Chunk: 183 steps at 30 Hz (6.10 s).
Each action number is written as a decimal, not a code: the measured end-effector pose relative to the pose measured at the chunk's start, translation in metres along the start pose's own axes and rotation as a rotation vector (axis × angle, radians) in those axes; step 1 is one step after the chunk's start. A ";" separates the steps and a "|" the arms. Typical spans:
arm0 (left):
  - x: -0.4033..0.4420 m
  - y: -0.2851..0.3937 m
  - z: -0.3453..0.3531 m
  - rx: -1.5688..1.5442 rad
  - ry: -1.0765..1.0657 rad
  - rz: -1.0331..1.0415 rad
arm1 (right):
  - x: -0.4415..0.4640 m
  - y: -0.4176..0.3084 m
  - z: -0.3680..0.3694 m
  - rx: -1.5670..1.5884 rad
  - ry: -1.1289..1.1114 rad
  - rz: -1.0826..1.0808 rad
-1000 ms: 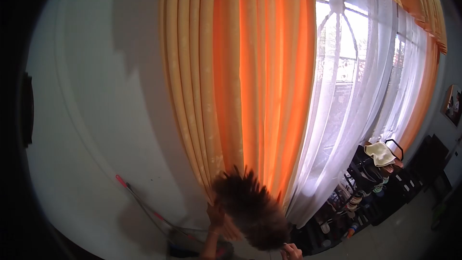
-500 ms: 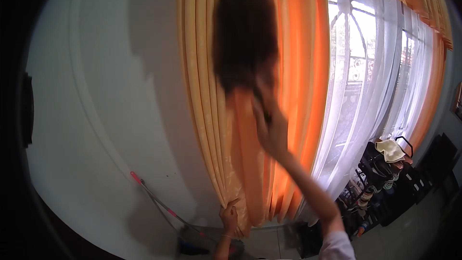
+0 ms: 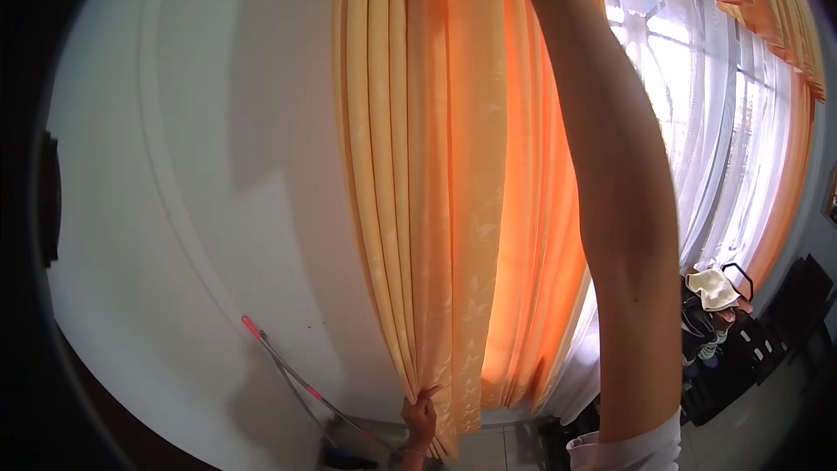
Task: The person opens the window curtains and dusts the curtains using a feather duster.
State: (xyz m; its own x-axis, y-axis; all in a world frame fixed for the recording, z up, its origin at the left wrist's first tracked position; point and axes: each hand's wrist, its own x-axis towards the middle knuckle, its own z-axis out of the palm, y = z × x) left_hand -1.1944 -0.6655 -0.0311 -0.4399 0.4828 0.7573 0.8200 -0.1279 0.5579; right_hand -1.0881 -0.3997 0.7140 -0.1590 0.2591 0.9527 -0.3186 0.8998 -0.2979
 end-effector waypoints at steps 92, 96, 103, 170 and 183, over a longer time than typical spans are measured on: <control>-0.020 -0.045 0.041 0.025 -0.125 -0.103 | -0.160 -0.023 -0.004 -0.480 0.275 -0.289; -0.024 -0.038 0.036 0.091 -0.242 -0.206 | -0.055 -0.017 -0.028 -0.428 0.346 -0.107; -0.019 -0.034 0.036 0.002 -0.154 -0.174 | -0.180 0.000 0.007 -0.272 0.135 0.006; 0.000 0.002 0.145 -0.302 -0.293 -0.144 | -1.127 -0.214 -0.106 -1.009 -0.168 1.445; 0.020 -0.098 0.028 -0.038 -0.200 -0.011 | -1.005 -0.143 -0.123 -0.802 -0.627 1.088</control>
State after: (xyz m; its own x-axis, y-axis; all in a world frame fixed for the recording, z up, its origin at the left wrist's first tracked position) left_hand -1.2735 -0.6188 -0.0801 -0.3643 0.6462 0.6706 0.7996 -0.1521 0.5809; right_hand -0.7683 -0.7454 -0.1939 -0.4084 0.9115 0.0484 0.7700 0.3725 -0.5180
